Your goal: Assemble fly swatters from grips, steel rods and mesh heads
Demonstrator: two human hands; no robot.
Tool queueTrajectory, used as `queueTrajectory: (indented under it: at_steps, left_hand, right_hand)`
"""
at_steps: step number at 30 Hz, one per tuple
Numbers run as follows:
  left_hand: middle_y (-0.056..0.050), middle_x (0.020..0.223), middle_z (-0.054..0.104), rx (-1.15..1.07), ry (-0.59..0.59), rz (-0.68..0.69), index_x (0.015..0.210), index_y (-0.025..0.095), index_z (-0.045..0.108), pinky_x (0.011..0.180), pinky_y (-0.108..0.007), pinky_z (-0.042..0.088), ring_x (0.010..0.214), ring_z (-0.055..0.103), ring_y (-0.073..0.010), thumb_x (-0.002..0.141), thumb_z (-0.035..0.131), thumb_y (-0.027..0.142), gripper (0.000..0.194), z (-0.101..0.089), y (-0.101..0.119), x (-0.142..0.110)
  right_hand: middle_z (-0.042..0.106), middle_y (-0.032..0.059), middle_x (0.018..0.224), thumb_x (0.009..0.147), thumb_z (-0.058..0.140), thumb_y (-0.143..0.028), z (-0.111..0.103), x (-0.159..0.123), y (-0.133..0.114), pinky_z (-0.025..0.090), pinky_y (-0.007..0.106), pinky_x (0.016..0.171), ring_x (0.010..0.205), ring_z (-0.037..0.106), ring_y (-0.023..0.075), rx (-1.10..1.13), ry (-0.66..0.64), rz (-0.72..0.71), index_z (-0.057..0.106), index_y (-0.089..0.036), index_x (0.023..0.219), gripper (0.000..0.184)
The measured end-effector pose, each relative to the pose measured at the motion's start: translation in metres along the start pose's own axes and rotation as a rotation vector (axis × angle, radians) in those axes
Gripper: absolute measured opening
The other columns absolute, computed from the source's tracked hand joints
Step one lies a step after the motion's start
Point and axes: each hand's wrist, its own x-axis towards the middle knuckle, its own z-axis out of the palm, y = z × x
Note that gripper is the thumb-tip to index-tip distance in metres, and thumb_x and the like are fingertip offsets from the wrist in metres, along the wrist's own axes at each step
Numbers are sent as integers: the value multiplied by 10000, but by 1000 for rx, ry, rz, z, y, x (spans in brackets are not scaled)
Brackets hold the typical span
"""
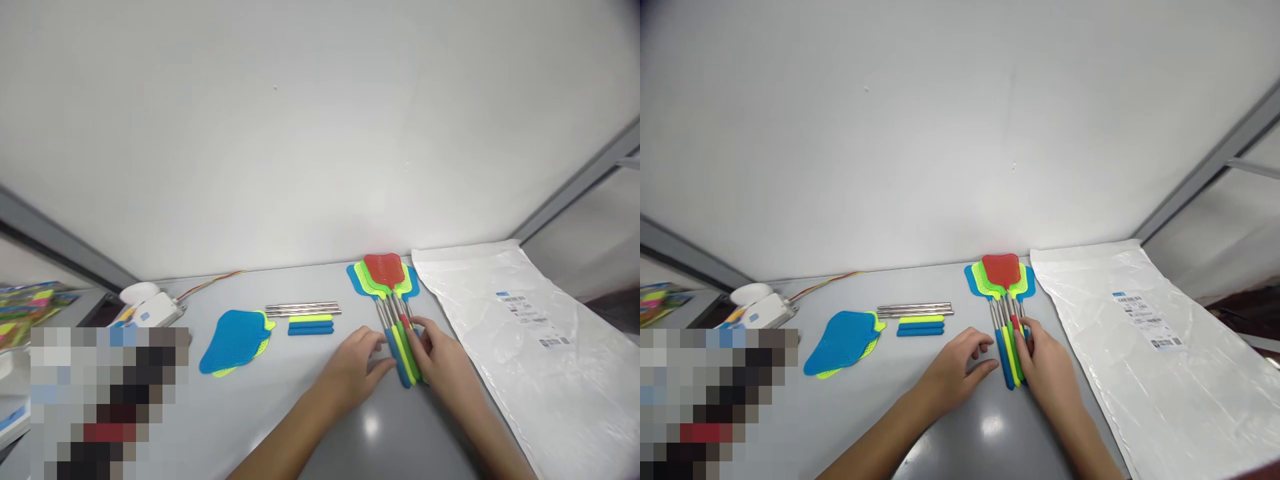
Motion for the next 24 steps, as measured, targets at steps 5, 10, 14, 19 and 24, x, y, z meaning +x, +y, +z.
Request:
queueTrajectory:
  at_steps: [5,10,14,19,24]
  left_hand:
    - [-62,965,625,360,66,26,1018,219,604,818,-334,441,932,565,-211,947,463,297,177,-50,-13,-34]
    - [-68,975,631,663,250,-112,1016,225,629,830,-371,407,936,540,-230,947,465,297,192,-114,-38,-86]
    - [-60,1045,612,655,463,-267,1030,229,634,888,-384,391,1007,504,-234,917,538,325,177,-136,-50,-120]
    - [-43,1116,581,569,501,-311,1031,253,637,899,-386,383,1080,466,-240,889,591,327,167,-127,-50,-127]
    - [-51,1133,568,563,473,-288,990,250,653,880,-398,381,1074,457,-245,899,572,333,147,-121,-46,-125]
  right_hand:
    - [701,63,849,940,360,-476,4,-1,-26,428,320,596,693,656,235,-100,-64,-188,580,-233,1104,366]
    - [719,54,884,942,365,-411,13,16,-75,404,308,567,718,672,235,-235,-190,-507,617,-260,995,298]
    - [703,56,803,945,376,-345,31,45,-132,335,293,548,672,639,220,-308,-304,-675,633,-237,854,294]
    - [702,65,833,917,430,-298,70,80,-191,317,268,567,724,628,204,-315,-406,-769,671,-224,861,259]
    - [684,41,723,851,511,-269,89,98,-205,302,247,520,617,597,168,-333,-468,-788,686,-219,786,193]
